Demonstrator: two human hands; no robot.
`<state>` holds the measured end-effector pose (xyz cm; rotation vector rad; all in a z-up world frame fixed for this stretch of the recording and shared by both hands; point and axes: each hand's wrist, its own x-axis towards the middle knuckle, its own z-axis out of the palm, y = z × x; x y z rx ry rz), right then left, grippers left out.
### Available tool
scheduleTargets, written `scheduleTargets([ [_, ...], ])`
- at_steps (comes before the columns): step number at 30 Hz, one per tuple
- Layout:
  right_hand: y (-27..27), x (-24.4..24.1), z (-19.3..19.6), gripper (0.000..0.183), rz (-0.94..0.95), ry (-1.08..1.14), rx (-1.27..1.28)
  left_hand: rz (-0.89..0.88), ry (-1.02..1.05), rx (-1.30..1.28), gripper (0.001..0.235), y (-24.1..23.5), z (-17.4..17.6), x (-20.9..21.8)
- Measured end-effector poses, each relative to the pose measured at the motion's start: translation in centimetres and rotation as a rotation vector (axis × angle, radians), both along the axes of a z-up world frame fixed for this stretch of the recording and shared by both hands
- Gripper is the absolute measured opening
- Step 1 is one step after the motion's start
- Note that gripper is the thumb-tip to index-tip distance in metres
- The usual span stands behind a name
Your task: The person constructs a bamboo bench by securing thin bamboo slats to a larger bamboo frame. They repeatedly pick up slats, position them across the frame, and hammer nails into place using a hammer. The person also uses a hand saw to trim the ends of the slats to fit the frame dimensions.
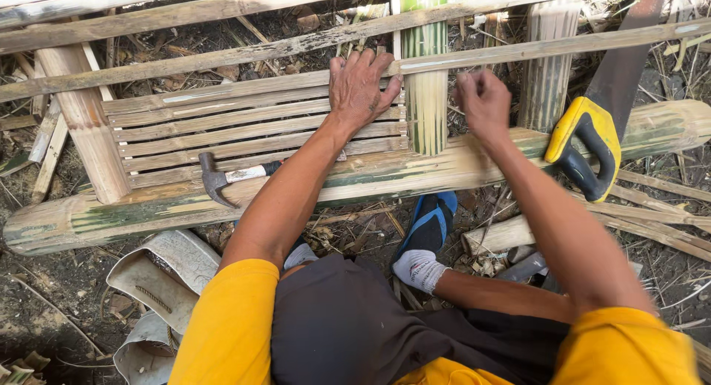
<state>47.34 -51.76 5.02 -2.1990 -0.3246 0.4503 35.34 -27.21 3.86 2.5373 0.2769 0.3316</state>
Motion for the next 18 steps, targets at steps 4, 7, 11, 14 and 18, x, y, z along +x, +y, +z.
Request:
scheduleTargets([
  [4,-10.3,1.6,6.7,0.037,0.345,-0.347,-0.585,0.0,0.04,-0.001,0.041,-0.1,-0.8,0.2],
  [7,-15.9,0.1,9.2,0.044,0.393,-0.513,-0.743,0.013,0.026,0.022,0.04,-0.2,-1.1,0.4],
  [11,-18.8,-2.3,9.3,0.065,0.42,-0.588,-0.715,0.053,0.0,0.046,0.04,-0.5,-1.3,0.5],
  [14,-19.1,-1.9,9.1,0.072,0.358,-0.426,-0.836,0.045,0.043,0.013,0.041,-0.4,-1.4,0.9],
  [18,-19.5,-1.6,9.5,0.052,0.27,-0.13,-1.015,0.043,0.027,0.03,0.042,-0.4,-1.9,0.8],
])
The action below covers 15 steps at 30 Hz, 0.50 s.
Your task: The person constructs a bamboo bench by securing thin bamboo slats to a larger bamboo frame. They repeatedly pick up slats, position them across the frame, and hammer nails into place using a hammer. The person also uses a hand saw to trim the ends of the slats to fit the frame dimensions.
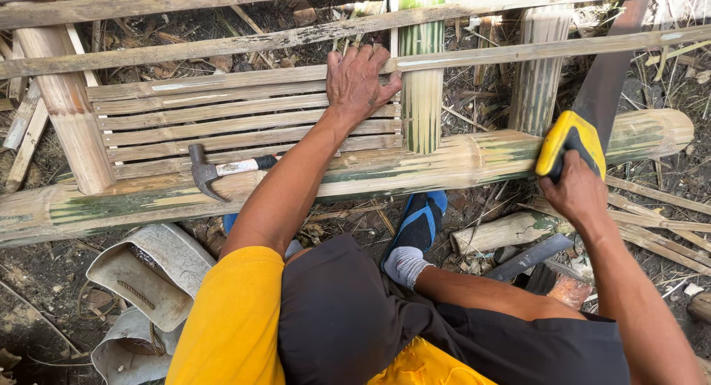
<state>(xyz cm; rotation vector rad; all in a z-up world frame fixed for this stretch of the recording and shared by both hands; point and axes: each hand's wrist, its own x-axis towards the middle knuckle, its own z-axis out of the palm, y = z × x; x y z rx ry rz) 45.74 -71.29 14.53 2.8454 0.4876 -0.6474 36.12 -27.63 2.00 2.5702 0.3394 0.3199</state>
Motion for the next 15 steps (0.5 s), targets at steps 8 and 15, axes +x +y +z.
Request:
scheduleTargets([
  [8,-6.3,-14.4,-1.4,0.043,-0.376,-0.599,0.808,-0.08,0.184,-0.002,0.05,0.4,2.8,0.8],
  [15,-7.5,-24.8,0.8,0.047,-0.538,-0.852,0.943,-0.288,0.463,-0.018,0.052,-7.7,12.3,6.8],
])
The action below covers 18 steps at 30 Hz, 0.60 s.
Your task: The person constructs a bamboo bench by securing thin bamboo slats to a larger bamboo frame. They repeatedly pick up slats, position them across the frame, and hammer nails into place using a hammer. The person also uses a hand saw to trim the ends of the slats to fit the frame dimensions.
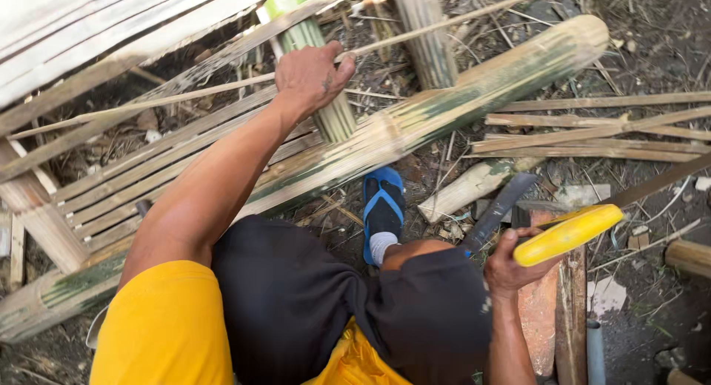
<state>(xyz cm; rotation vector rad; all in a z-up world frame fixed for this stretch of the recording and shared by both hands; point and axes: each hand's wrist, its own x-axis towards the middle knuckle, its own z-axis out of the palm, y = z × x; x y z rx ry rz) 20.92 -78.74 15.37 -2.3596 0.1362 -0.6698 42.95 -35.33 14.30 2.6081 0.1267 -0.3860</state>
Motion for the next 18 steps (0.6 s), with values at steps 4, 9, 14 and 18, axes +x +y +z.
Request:
scheduleTargets([
  [4,1.0,-0.3,5.3,0.036,0.137,0.001,0.165,-0.138,-0.008,-0.066,0.053,-9.2,1.0,3.1],
  [9,-0.5,-0.3,6.3,0.019,0.018,-0.005,0.284,-0.332,0.031,-0.009,0.055,-20.1,-1.4,5.7],
  [14,-0.8,-0.5,3.2,0.017,0.047,0.142,0.32,-0.42,0.243,0.04,0.067,-23.6,-3.2,9.0],
  [18,-0.5,0.4,2.2,0.019,0.057,0.217,0.493,-0.456,0.162,-0.017,0.064,-24.2,-4.8,10.4],
])
